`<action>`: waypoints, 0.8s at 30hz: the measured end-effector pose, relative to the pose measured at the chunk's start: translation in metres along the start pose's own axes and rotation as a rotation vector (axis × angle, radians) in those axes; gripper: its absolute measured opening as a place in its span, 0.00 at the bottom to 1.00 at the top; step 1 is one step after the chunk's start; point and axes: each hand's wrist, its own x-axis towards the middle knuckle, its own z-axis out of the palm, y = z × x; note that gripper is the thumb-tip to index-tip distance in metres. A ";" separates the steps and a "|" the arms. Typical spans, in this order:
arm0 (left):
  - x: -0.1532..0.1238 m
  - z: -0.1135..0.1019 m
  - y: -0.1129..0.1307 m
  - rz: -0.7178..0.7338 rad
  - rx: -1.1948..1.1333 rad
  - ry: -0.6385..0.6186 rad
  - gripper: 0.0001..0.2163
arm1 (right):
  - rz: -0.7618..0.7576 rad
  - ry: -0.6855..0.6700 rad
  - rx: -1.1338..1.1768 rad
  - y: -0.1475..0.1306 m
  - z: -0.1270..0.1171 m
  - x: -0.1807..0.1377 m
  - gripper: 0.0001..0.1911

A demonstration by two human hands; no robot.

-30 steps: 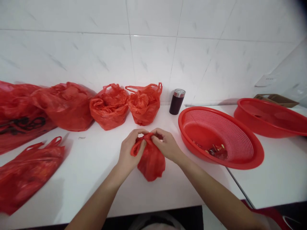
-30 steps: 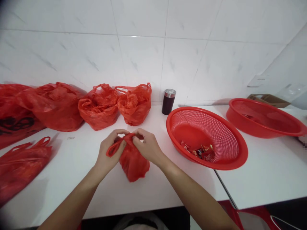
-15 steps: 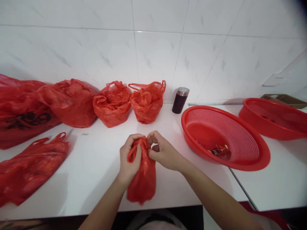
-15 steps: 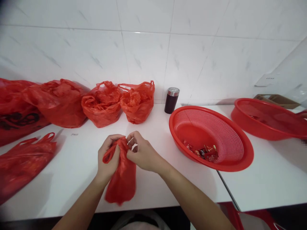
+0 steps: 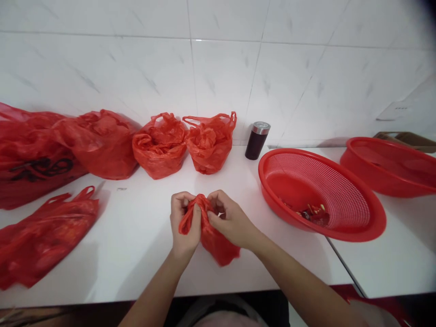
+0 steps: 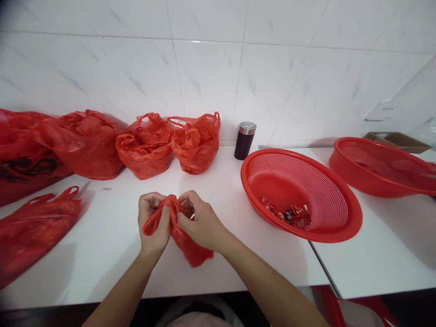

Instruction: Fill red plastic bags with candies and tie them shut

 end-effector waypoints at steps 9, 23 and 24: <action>-0.005 -0.005 0.003 -0.114 -0.130 -0.154 0.05 | 0.035 -0.090 0.096 -0.015 -0.026 0.005 0.04; 0.009 -0.016 0.007 -0.417 -0.185 -0.418 0.09 | -0.254 0.204 -0.262 -0.011 -0.030 0.004 0.04; 0.010 -0.017 0.006 -0.417 -0.164 -0.412 0.08 | -0.287 0.243 -0.346 -0.011 -0.035 0.004 0.04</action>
